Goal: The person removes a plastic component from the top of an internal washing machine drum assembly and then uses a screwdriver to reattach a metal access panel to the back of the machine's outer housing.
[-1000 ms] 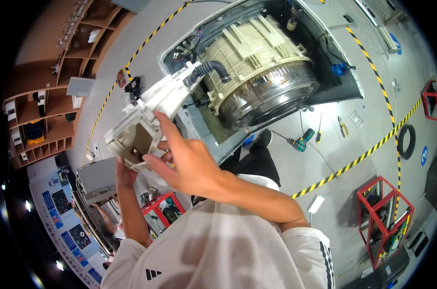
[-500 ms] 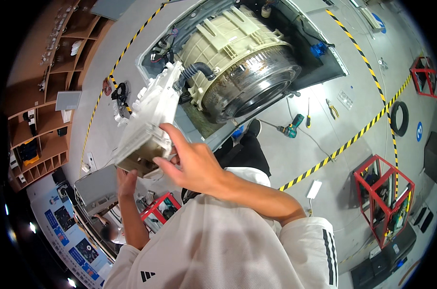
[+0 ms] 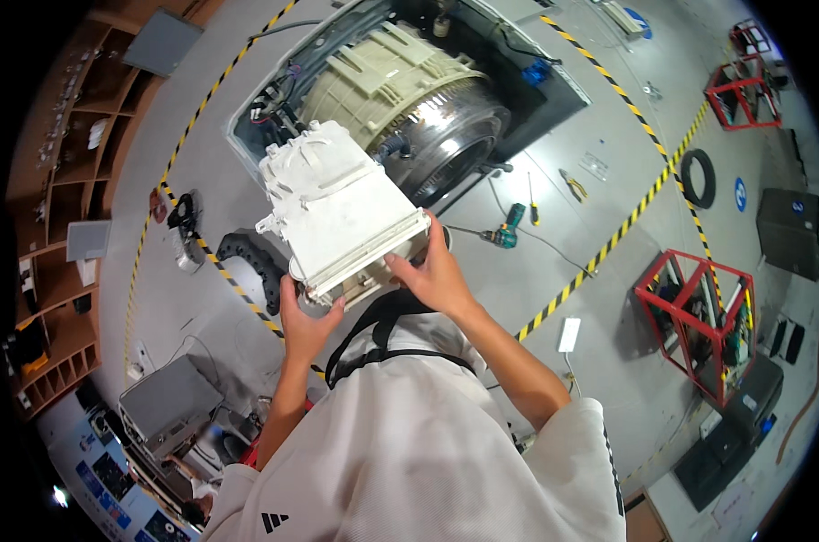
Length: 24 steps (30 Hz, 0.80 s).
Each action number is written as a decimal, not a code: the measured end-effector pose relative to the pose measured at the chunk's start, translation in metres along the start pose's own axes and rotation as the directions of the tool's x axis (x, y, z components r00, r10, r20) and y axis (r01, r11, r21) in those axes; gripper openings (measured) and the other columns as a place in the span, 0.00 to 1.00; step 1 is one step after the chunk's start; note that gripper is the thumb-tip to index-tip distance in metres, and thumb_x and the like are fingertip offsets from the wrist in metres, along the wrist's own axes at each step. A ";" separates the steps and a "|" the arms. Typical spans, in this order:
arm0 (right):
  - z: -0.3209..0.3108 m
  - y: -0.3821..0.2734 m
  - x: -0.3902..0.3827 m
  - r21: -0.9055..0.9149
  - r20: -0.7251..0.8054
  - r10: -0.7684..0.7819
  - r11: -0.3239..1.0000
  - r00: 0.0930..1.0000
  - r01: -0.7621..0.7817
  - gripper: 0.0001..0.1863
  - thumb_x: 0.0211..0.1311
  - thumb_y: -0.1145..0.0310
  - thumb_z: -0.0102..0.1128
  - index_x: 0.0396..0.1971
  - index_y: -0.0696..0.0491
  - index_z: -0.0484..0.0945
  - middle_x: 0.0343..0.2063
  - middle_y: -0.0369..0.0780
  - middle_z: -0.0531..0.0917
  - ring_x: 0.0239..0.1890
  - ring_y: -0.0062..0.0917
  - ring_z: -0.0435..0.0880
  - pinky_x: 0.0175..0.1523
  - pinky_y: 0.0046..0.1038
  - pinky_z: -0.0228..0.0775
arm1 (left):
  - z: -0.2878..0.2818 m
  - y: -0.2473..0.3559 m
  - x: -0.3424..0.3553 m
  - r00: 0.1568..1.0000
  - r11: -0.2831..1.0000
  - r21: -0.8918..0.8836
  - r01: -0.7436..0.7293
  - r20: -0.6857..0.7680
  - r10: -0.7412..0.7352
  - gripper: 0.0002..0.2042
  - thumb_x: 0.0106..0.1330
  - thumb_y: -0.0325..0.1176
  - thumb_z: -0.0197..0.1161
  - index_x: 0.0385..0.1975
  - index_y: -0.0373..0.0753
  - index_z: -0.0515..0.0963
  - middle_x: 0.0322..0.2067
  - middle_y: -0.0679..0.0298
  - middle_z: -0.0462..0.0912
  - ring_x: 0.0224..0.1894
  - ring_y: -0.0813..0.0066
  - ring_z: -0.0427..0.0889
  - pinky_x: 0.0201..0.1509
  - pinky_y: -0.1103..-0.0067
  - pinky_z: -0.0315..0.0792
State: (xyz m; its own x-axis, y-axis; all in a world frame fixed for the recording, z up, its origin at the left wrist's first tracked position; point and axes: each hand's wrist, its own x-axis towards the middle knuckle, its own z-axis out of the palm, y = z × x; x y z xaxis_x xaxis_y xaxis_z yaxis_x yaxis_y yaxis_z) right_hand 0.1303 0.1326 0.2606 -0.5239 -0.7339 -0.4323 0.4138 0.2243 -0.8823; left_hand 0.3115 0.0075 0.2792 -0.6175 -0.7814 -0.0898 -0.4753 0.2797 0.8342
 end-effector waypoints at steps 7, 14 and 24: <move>-0.002 0.006 0.003 -0.131 -0.169 -0.119 0.987 0.978 0.098 0.32 0.54 0.70 0.58 0.58 0.55 0.54 0.33 0.43 0.79 0.23 0.24 0.81 0.26 0.24 0.73 | 0.028 -0.010 -0.008 0.998 0.991 -0.128 -0.027 -0.061 0.019 0.32 0.44 0.30 0.70 0.48 0.30 0.61 0.42 0.53 0.68 0.45 0.61 0.70 0.48 0.72 0.66; -0.026 0.008 0.017 -0.462 -0.101 -0.244 0.870 0.964 0.172 0.27 0.56 0.78 0.48 0.58 0.53 0.56 0.32 0.46 0.80 0.25 0.28 0.83 0.30 0.24 0.75 | 0.054 -0.024 -0.017 0.996 0.981 -0.195 -0.002 -0.091 -0.017 0.31 0.50 0.28 0.66 0.52 0.30 0.58 0.48 0.53 0.68 0.49 0.68 0.70 0.54 0.76 0.64; -0.056 0.033 0.022 -0.431 0.042 -0.230 0.874 0.972 0.226 0.36 0.54 0.71 0.54 0.62 0.51 0.49 0.35 0.48 0.80 0.27 0.29 0.83 0.36 0.29 0.74 | 0.085 -0.024 -0.020 0.979 0.958 -0.282 0.052 -0.173 -0.104 0.28 0.47 0.29 0.67 0.48 0.29 0.64 0.42 0.54 0.72 0.45 0.65 0.72 0.50 0.74 0.66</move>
State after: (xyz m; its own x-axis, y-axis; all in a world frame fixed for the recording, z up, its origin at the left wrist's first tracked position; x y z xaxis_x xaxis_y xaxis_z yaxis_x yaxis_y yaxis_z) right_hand 0.0910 0.1594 0.2112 -0.5734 -0.7922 -0.2090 -0.0773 0.3063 -0.9488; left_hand 0.2816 0.0638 0.2145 -0.4470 -0.8909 -0.0802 -0.3104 0.0704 0.9480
